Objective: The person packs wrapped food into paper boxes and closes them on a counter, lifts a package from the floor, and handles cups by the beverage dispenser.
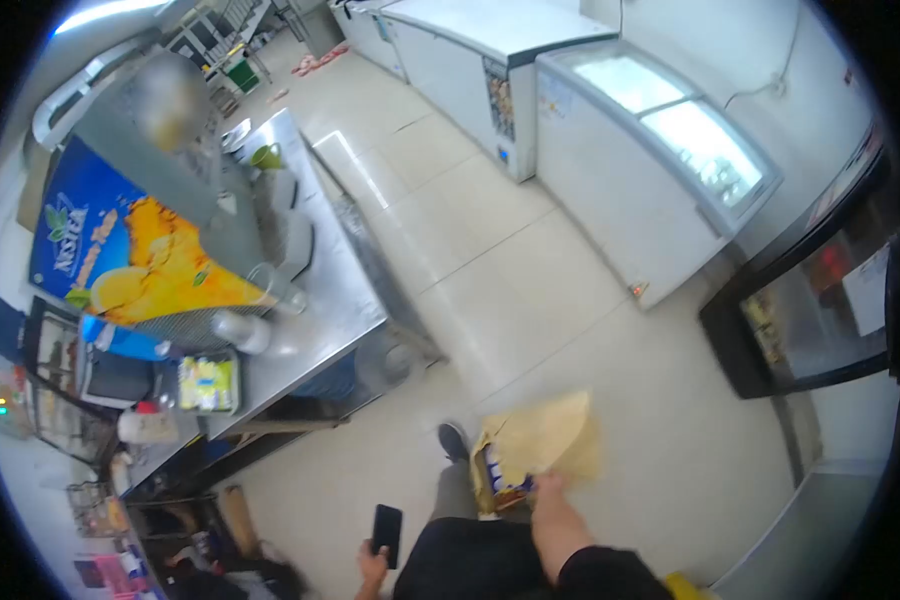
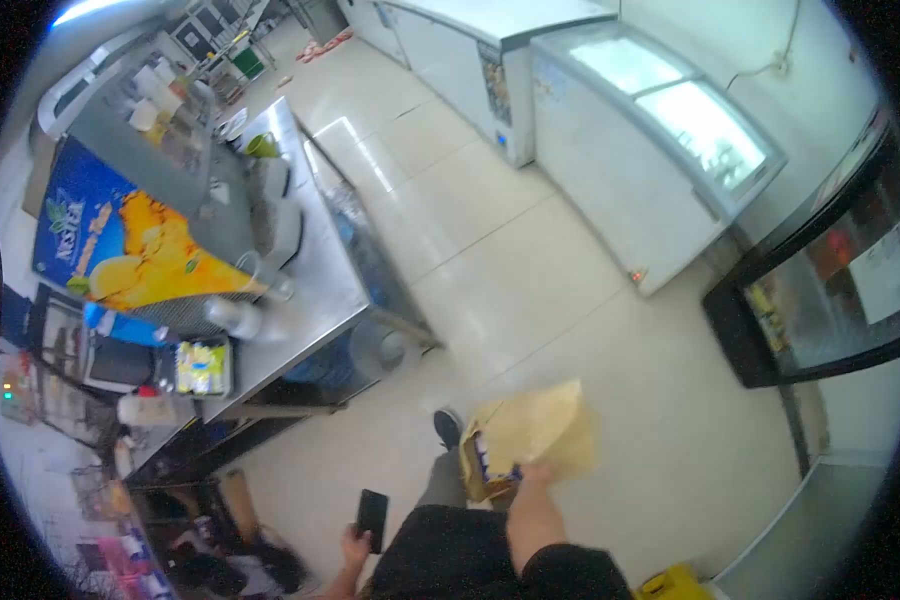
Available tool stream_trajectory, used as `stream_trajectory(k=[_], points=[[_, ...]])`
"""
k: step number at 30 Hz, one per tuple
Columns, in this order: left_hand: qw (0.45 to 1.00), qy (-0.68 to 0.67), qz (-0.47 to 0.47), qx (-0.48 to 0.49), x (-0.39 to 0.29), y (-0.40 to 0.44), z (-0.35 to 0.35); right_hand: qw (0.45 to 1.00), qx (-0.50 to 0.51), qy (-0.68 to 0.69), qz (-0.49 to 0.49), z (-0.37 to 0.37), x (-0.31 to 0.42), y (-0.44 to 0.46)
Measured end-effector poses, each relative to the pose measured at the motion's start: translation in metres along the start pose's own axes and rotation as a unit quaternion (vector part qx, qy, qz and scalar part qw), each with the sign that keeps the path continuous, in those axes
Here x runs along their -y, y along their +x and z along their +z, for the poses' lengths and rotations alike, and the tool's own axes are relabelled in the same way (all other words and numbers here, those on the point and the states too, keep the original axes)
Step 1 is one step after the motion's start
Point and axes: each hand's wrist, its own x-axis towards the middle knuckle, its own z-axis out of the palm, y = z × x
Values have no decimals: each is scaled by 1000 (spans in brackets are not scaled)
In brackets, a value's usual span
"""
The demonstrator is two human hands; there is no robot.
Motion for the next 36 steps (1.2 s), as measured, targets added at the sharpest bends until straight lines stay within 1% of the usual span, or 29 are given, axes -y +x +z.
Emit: stream_trajectory(k=[1,2,3,4,5,6,7,8,9,10,11,12,13,15,18,21,22,23,25,27,28,30,31,32,33,34,35,36], points=[[998,41,51,-9,-12,24,7,1000,-14,5,-21,-7,9,21],[997,23,66,26,-30,48,7,997,-46,50,-39,16,26,-1],[997,-10,13,80,-97,67,-9,991,-71,83,-76,38,41,-32],[992,65,75,76,-117,96,-3,993,-75,-26,-84,38,61,-39],[991,34,53,115,-159,124,-6,952,-89,-273,-104,40,85,-46],[988,17,71,136,-197,152,4,780,-112,-599,-140,46,106,-60],[984,3,92,155,-229,182,13,665,-141,-719,-145,57,121,-68],[977,-11,102,188,-260,213,28,724,-165,-660,-113,61,131,-66],[968,-28,112,221,-292,245,47,921,-129,-357,-84,50,139,-28],[963,-17,140,228,-320,278,72,996,-69,-9,-61,37,156,9],[958,-6,158,239,-345,300,92,880,-121,-448,-105,72,171,-27],[952,-17,156,261,-381,320,101,793,-142,-584,-102,122,187,-63],[949,-31,153,275,-418,338,104,756,-146,-632,-86,162,199,-87],[938,-71,136,311,-472,370,103,708,-142,-690,-51,237,217,-114],[947,-90,145,272,-523,402,107,625,-132,-770,-19,332,237,-133],[952,-130,56,273,-552,418,101,533,-115,-838,-9,416,254,-132],[955,-157,27,249,-562,421,96,504,-107,-857,-8,445,257,-129],[952,-185,8,242,-558,423,98,476,-98,-874,-6,473,257,-126],[946,-245,-22,213,-542,439,108,419,-76,-905,-7,530,256,-115],[960,-224,-16,165,-574,445,79,378,-55,-924,-26,584,255,-101],[967,-212,-14,140,-588,447,67,352,-38,-933,-71,601,254,-81],[958,-269,-25,92,-596,443,64,552,36,-822,-136,616,257,-52],[952,-297,-33,66,-598,440,66,639,74,-749,-157,625,262,-41],[954,-295,-50,8,-600,432,71,642,96,-744,-158,655,266,-45],[931,-357,-73,-12,-603,418,74,781,133,-602,-96,688,270,-14],[903,-417,-93,-37,-606,403,79,888,149,-435,-27,722,274,17],[871,-475,-116,-60,-611,386,84,982,130,-63,122,741,275,77],[851,-493,-141,-114,-628,360,90,988,91,-71,98,811,288,4]])
